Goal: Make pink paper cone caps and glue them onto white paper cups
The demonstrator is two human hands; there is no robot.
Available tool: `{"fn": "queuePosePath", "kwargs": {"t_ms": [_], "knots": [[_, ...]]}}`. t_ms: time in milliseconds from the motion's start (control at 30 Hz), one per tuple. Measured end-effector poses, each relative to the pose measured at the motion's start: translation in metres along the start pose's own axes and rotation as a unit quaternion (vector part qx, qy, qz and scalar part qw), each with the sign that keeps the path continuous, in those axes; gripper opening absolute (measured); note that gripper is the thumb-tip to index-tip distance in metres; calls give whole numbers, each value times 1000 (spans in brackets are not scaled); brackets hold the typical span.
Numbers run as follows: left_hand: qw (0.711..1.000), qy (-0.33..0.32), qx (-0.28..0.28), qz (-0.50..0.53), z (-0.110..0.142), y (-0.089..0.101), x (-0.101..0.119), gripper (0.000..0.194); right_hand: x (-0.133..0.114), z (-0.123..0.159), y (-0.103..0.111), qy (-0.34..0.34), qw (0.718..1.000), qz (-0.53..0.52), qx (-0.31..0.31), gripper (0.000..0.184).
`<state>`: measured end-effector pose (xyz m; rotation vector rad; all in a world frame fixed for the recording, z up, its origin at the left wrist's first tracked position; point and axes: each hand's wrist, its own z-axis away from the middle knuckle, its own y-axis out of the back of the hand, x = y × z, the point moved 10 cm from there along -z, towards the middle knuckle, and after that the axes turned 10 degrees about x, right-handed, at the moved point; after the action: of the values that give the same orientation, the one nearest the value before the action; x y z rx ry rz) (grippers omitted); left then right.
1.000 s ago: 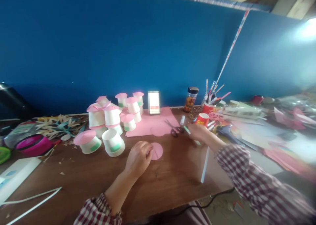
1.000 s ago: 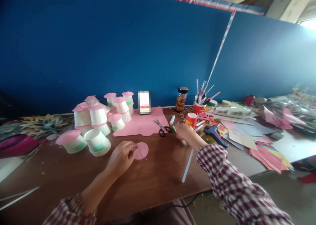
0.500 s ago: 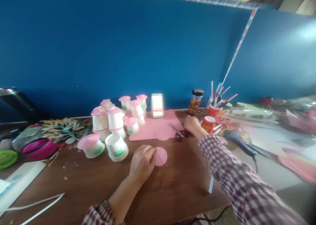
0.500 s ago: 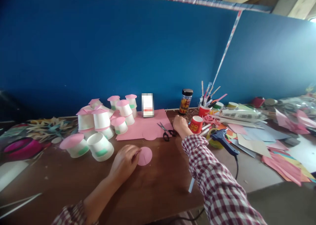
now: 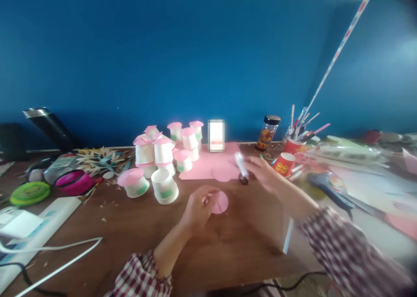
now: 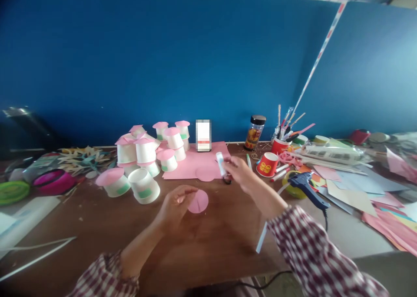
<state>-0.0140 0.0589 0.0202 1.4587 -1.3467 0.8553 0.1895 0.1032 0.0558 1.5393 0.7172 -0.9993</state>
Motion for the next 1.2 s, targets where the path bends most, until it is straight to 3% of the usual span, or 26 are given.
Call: {"fn": "queuePosePath", "kwargs": {"t_ms": [67,133,200,300,467,667,900,1067,1200], "knots": [[979,104,-20,174,1,-6,-7,32,-10,42,-24,-29,980,-190,-59,31],[933,167,-53,314,4,-13,-4,37,-12,80,-51,-76,947,-289,-120,31],[892,203,-96,392,9,-20,1,39,-8,108,-79,-132,913,-340,-180,28],[862,235,-124,432,14,-23,0,39,-1,123,-103,-177,873,-412,-190,23],[858,234,-90,449,11,-16,-6,40,5,122,-122,-231,819,-496,-174,21],[866,247,-98,425,11,-17,-7,36,8,124,-123,-240,821,-496,-148,21],[889,260,-75,370,11,-14,-21,31,9,130,-132,-257,802,-502,-196,27],[867,268,-144,395,21,-26,-10,39,0,133,-131,-242,789,-524,-210,29],[862,280,-140,400,23,-26,-9,38,-4,137,-134,-233,788,-521,-231,37]]}}
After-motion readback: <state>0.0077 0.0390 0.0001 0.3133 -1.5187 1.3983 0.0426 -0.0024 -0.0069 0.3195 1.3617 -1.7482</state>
